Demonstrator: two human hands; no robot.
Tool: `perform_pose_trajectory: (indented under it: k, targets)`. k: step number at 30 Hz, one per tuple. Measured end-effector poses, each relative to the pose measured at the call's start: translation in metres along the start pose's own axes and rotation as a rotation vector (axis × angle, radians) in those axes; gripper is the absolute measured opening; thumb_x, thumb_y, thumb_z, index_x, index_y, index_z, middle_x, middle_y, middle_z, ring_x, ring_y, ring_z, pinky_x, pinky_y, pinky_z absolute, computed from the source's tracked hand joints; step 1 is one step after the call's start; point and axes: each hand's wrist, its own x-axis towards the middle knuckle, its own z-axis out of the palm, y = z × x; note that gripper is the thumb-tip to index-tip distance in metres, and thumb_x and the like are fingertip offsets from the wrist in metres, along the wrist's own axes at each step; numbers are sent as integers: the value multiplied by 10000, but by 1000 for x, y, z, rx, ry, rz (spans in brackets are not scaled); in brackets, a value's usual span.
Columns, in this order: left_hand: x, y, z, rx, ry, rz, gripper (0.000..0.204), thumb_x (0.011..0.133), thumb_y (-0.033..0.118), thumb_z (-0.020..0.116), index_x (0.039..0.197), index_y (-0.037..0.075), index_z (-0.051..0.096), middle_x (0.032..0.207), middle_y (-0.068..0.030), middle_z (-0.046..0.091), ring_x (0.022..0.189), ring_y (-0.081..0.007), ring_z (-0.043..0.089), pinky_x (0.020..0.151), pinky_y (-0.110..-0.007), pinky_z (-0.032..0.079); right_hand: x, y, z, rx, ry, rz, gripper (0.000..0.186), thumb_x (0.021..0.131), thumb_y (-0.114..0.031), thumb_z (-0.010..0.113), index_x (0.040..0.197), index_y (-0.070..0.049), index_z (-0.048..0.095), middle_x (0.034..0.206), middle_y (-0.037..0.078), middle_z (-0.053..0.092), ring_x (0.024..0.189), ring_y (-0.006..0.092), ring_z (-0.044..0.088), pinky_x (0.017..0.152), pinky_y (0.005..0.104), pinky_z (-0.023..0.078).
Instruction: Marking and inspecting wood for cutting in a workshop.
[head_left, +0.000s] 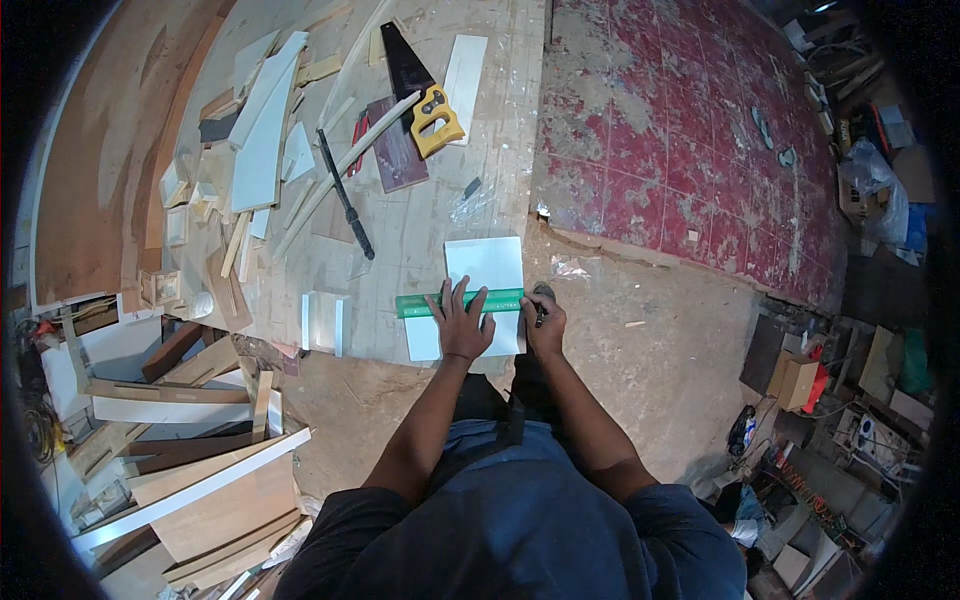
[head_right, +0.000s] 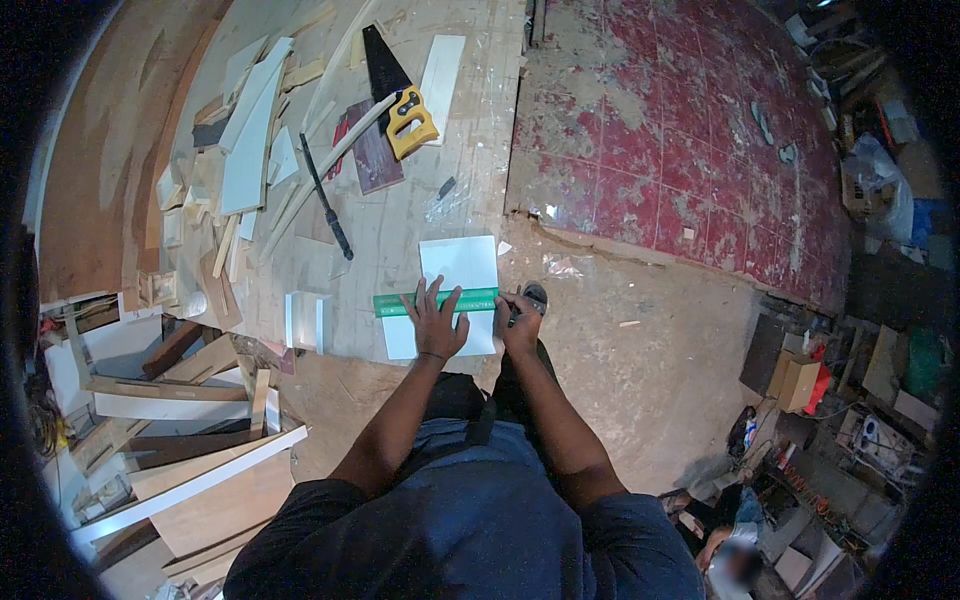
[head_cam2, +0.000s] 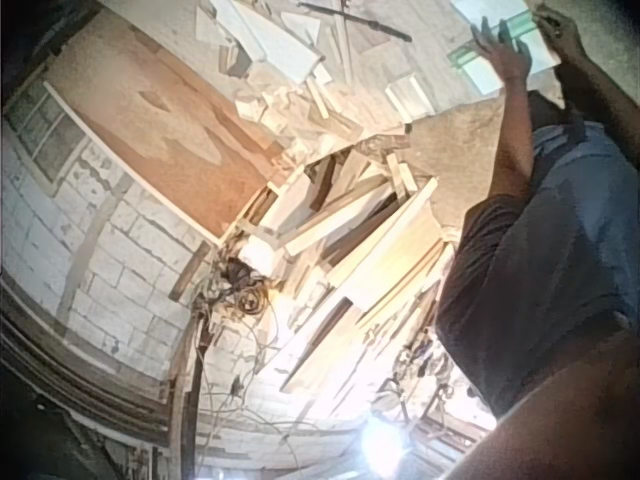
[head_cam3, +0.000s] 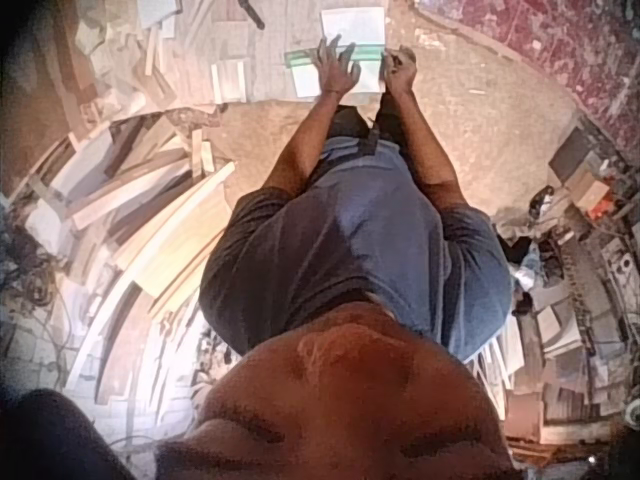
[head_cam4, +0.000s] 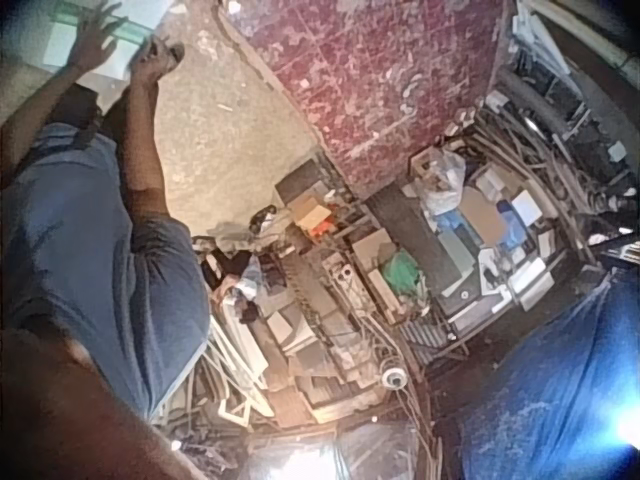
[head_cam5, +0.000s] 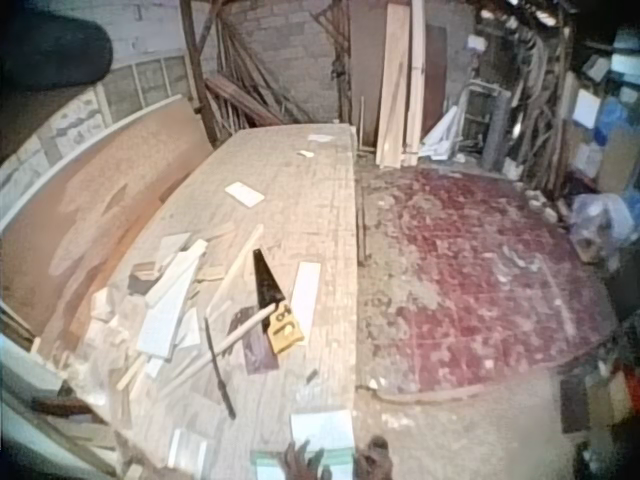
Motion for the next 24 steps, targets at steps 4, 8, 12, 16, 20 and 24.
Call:
perform_pose_trajectory:
  k: [4,8,12,16,20,24]
  targets:
    - [-1,-2,1,2,19,4,498,847,325,613,1327,196,585,1511,-141,369,1483,-417,181,1129,-755,-1,-1,-3,1,5,2,-22,150,909,-77,702,1004,38,724,952,141,738,890,184,691,836,302,528]
    - [-1,1,1,-1,13,6,495,850,331,615,1326,195,586,1507,-136,376,1481,-417,186,1132,-753,1,0,4,1,15,22,-4,149,903,-72,695,1008,27,731,941,154,740,874,212,698,831,323,523]
    - [-2,-2,0,2,18,2,496,850,332,617,1326,194,583,1506,-134,380,1481,-416,186,1132,-753,1,-1,1,2,36,-16,40,163,918,-83,693,1015,45,722,956,131,738,893,173,685,837,295,524]
    - [-1,0,0,3,30,12,491,854,327,623,1326,197,579,1504,-128,383,1478,-414,195,1131,-756,5,1,6,1,18,-13,26,154,917,-73,692,1016,42,723,954,127,737,896,171,684,839,294,523]
    - [-1,0,0,-8,35,25,482,863,328,633,1325,202,581,1501,-109,390,1475,-400,212,1132,-757,9,0,9,2,32,-5,27,146,916,-59,691,1019,41,721,943,117,732,887,162,679,834,288,521]
    - [-1,-2,1,-2,48,36,479,869,333,633,1327,206,582,1495,-97,398,1474,-386,222,1135,-754,11,0,9,3,25,-4,17,146,917,-56,689,1023,40,720,947,111,727,888,156,672,831,283,518]
